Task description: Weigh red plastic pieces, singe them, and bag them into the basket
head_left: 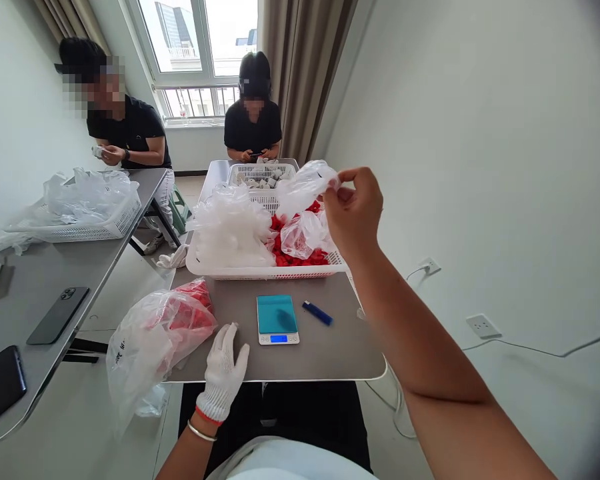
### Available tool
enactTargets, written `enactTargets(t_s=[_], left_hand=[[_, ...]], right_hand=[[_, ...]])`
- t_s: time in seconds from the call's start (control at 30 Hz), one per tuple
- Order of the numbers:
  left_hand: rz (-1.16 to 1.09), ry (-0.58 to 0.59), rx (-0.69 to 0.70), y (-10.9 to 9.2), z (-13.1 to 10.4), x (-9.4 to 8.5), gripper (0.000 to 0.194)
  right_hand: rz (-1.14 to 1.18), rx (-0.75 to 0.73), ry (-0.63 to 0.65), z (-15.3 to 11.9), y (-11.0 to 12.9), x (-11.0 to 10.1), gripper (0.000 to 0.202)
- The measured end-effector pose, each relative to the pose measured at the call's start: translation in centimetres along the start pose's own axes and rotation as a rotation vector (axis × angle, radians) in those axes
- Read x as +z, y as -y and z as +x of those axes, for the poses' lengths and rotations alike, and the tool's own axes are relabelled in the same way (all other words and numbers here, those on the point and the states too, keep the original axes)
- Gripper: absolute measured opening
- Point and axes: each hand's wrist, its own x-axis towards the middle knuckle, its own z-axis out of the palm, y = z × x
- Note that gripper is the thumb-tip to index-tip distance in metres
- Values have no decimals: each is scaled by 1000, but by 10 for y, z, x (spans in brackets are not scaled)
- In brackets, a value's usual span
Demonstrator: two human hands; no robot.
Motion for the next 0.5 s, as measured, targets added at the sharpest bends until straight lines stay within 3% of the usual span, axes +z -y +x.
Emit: enactTargets(t_s=[0.1, 0.2, 0.27, 0.33, 0.43, 0.5], left_hand=[[111, 16, 43, 10, -6, 0, 39], [119, 19, 21, 12, -3, 0, 39], [139, 24, -4, 11, 0, 0, 38], [176, 43, -2, 10, 2, 1, 38], [216, 90, 13, 7, 1, 0, 38], [201, 100, 11, 4, 3, -1, 39]], right_hand=[[-289, 34, 124, -20, -41, -1, 10], [-574, 202, 464, -59, -76, -6, 7], [-622, 276, 625, -81, -84, -11, 7], [-613, 260, 574, -97, -76, -16, 10], [-519, 143, 334, -118, -38, -10, 25], [-302, 53, 397, -138, -3, 7, 21]])
